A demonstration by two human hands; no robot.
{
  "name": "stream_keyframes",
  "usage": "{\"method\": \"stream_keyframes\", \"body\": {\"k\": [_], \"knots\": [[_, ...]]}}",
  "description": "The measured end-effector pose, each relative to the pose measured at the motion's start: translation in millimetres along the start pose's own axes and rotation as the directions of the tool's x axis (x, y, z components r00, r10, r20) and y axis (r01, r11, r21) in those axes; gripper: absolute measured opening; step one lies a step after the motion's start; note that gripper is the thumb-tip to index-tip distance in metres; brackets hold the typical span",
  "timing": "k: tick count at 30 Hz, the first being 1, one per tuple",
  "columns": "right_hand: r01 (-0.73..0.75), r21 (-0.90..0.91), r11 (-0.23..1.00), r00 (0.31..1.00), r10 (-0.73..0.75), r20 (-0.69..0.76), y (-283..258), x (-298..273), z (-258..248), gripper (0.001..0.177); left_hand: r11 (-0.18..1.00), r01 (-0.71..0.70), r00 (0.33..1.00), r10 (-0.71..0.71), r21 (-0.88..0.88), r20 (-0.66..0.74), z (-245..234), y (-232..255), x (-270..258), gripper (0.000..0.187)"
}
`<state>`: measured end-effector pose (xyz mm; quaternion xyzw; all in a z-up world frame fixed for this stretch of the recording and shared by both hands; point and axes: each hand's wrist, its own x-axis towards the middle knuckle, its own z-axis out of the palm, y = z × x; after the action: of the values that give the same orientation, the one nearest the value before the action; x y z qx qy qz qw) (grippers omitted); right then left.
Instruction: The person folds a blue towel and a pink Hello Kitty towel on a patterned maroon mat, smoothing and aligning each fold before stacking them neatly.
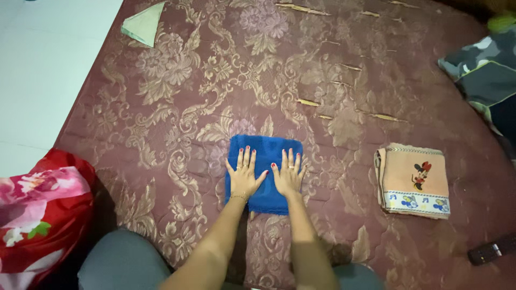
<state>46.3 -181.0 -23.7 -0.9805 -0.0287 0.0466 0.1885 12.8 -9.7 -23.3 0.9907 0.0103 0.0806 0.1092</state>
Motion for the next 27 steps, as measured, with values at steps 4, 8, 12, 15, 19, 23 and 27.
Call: {"method": "stream_keyframes", "body": {"k": [4,8,12,15,19,23,27], "knots": [[0.002,0.022,1.000,1.000,-0.002,-0.019,-2.9,-2.1,-6.3,0.073,1.000,-0.005,1.000,0.005,-0.001,-0.014,3.3,-0.7,0.0,0.093],[0.007,0.126,0.992,0.996,0.004,-0.085,-8.2,-12.1,-15.9,0.076,1.000,0.008,1.000,-0.008,0.025,-0.008,6.8,-2.7,-1.2,0.092],[0.065,0.200,0.978,0.980,-0.025,-0.197,-17.5,-34.0,-30.1,0.081,0.999,0.036,0.998,-0.037,0.013,0.047,7.1,-6.9,4.6,0.094],[0.018,0.032,0.999,0.995,-0.015,-0.095,-20.3,-49.6,-41.0,0.079,0.999,0.037,0.999,-0.038,0.004,0.036,9.1,-5.2,4.1,0.093],[0.045,-0.091,0.995,0.999,-0.042,0.032,-25.9,-68.1,-44.1,0.080,0.999,0.031,0.999,-0.032,0.032,0.040,8.0,-7.8,4.4,0.092],[0.029,-0.061,0.998,0.999,-0.028,0.020,-19.0,-56.7,-37.6,0.081,0.999,0.024,1.000,-0.024,0.026,0.013,7.2,-3.4,5.5,0.093],[0.003,-0.102,0.995,0.997,0.004,0.073,-13.0,-44.8,-27.6,0.080,0.999,0.018,1.000,-0.018,0.038,0.014,4.2,0.1,4.7,0.091]]}}
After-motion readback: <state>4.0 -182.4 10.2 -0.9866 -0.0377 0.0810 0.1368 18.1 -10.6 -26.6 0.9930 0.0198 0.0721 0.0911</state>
